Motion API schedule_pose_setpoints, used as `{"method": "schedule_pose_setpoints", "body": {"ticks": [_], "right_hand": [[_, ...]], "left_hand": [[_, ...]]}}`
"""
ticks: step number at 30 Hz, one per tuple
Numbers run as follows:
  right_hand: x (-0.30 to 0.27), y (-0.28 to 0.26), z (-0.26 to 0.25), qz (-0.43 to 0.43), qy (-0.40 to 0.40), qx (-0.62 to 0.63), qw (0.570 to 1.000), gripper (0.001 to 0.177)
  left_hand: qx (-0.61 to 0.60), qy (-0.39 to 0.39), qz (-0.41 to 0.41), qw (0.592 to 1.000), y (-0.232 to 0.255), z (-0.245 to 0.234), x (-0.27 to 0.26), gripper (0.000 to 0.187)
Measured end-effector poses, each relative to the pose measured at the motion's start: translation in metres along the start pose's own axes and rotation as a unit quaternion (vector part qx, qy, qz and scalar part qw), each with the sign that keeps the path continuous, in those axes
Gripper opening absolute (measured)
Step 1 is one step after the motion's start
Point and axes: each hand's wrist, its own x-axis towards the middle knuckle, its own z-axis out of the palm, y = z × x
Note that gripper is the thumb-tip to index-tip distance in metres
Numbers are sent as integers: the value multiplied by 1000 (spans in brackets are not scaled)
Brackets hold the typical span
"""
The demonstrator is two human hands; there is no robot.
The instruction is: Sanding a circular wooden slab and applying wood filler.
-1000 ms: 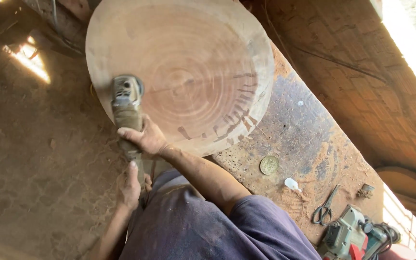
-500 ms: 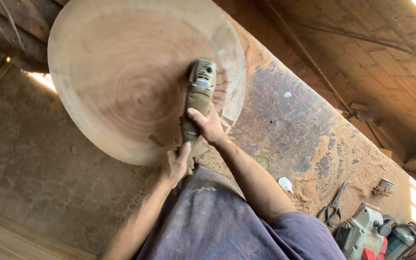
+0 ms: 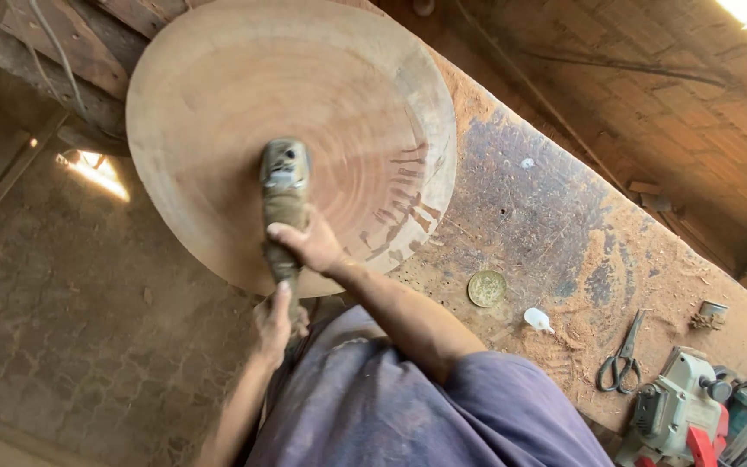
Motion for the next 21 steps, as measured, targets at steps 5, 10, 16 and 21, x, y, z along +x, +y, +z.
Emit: {"method": "schedule_pose_setpoints", "body": {"ticks": [5,10,16,21], "right_hand": [[-27,-4,73,71,-25,-67,995,50],[-38,-6,136,61,-64,-95,992,56],[-37,5,180,50,-216,23,975,84],[-69,-68,197,-114,-159,-248,949,77]], "left_hand": [[-307,-60,-42,949,-109,-76,20,76],[-391,-85,8,916,-122,-129,-6,57],[-296,50,103,948,-69,-202,21,92],[-426,-166,309,834,0,-227,31,68]]}}
